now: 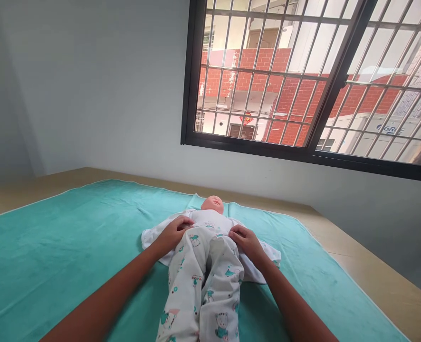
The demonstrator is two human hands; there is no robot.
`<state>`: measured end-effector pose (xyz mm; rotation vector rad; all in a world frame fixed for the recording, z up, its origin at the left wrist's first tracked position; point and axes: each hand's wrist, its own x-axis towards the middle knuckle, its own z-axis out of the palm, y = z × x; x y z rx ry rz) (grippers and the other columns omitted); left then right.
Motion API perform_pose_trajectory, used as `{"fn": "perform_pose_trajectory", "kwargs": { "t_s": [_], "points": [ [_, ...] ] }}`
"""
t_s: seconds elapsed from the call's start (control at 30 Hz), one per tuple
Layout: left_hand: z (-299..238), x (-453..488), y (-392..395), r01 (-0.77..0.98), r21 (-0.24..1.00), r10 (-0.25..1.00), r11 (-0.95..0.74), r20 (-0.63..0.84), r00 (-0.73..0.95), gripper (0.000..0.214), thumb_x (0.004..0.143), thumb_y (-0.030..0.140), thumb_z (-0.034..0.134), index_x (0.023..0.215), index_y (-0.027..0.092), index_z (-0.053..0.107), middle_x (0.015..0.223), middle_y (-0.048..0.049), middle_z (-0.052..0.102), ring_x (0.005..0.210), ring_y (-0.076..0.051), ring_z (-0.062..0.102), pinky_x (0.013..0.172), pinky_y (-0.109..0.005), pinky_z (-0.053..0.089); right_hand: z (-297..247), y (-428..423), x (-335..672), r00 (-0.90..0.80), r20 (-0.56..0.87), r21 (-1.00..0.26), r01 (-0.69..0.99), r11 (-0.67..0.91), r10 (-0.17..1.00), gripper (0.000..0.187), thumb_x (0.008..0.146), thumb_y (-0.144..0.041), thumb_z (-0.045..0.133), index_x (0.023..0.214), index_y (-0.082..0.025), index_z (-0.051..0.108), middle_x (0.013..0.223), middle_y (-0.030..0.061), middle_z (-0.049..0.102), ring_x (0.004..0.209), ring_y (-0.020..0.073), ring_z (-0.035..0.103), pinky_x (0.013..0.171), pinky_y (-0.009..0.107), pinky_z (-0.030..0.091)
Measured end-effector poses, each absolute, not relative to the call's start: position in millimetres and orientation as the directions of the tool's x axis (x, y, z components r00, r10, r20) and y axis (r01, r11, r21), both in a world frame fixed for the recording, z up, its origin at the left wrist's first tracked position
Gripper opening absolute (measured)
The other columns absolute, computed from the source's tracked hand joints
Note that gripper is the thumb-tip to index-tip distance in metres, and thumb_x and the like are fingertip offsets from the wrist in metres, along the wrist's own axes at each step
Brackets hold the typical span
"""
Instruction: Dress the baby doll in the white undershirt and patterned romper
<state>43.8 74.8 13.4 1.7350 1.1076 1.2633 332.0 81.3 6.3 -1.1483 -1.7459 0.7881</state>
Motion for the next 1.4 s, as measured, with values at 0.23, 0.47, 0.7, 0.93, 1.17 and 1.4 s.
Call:
{"fn": "perform_pose_trajectory", "kwargs": {
  "t_s": [0.23,0.47,0.7,0.93,1.17,1.4],
  "points": [
    [38.9,34.5,83.4,0.402,0.807,0.887,-0.433,0.303,0.348,0.014,0.069,0.034,0.072,0.074,0.024,0.064,0.144,-0.0057,0.049,0.142,-0.031,0.027,0.115,-0.042,0.024,21.4,83.7,332.4,-0.368,0.353,-0.830,0.301,0.470,0.860,0.023,0.077,-0.039,0.065,0.070,-0.020,0.052,0.115,0.0064,0.061,0.100,0.0183,0.058,0.084,0.029,0.049],
    [54.0,33.8,101.0,0.444,0.783,0.870,-0.435,0.239,0.431,0.011,0.070,0.032,0.064,0.071,0.022,0.059,0.118,-0.0048,0.067,0.101,-0.025,0.060,0.087,-0.033,0.046,15.6,90.9,313.1,-0.170,0.562,-0.680,0.463,0.569,0.810,0.013,0.077,-0.030,0.057,0.071,-0.023,0.047,0.098,0.0052,0.064,0.091,0.0206,0.057,0.084,0.035,0.045],
    [14.3,52.0,127.9,0.520,0.759,0.912,-0.392,0.393,0.114,0.004,0.077,0.022,0.051,0.075,0.022,0.055,0.074,0.0022,0.063,0.074,-0.018,0.056,0.071,-0.027,0.041,24.7,123.2,298.9,-0.161,0.495,-0.657,0.574,0.489,0.854,0.009,0.073,-0.026,0.054,0.068,-0.024,0.047,0.065,-0.0047,0.055,0.063,0.0144,0.046,0.064,0.027,0.037],
    [-2.8,50.0,141.8,0.461,0.762,0.885,-0.454,0.445,0.136,0.021,0.078,0.020,0.052,0.093,0.022,0.066,0.092,-0.0016,0.070,0.087,-0.019,0.063,0.079,-0.028,0.046,13.1,146.3,294.2,-0.018,0.472,-0.757,0.504,0.416,0.881,0.010,0.069,-0.029,0.058,0.073,-0.022,0.051,0.067,-0.0038,0.055,0.063,0.0146,0.050,0.060,0.026,0.039],
    [-8.8,43.2,123.7,0.496,0.667,0.812,-0.556,0.564,0.150,0.029,0.082,0.014,0.049,0.100,0.020,0.070,0.121,-0.0090,0.062,0.118,-0.024,0.050,0.106,-0.041,0.035,-14.7,103.2,309.7,0.045,0.483,-0.793,0.445,0.415,0.874,0.026,0.082,-0.046,0.054,0.087,-0.021,0.057,0.087,0.0052,0.066,0.081,0.0212,0.060,0.075,0.032,0.047],
    [-14.4,48.7,99.3,0.562,0.667,0.849,-0.489,0.512,0.130,0.023,0.085,0.017,0.047,0.092,0.021,0.069,0.098,-0.0090,0.066,0.093,-0.024,0.055,0.089,-0.037,0.041,-23.3,79.5,324.4,0.003,0.344,-0.820,0.489,0.299,0.939,0.016,0.076,-0.036,0.060,0.076,-0.022,0.067,0.074,0.0028,0.069,0.074,0.0235,0.061,0.068,0.033,0.044]
  ]
}}
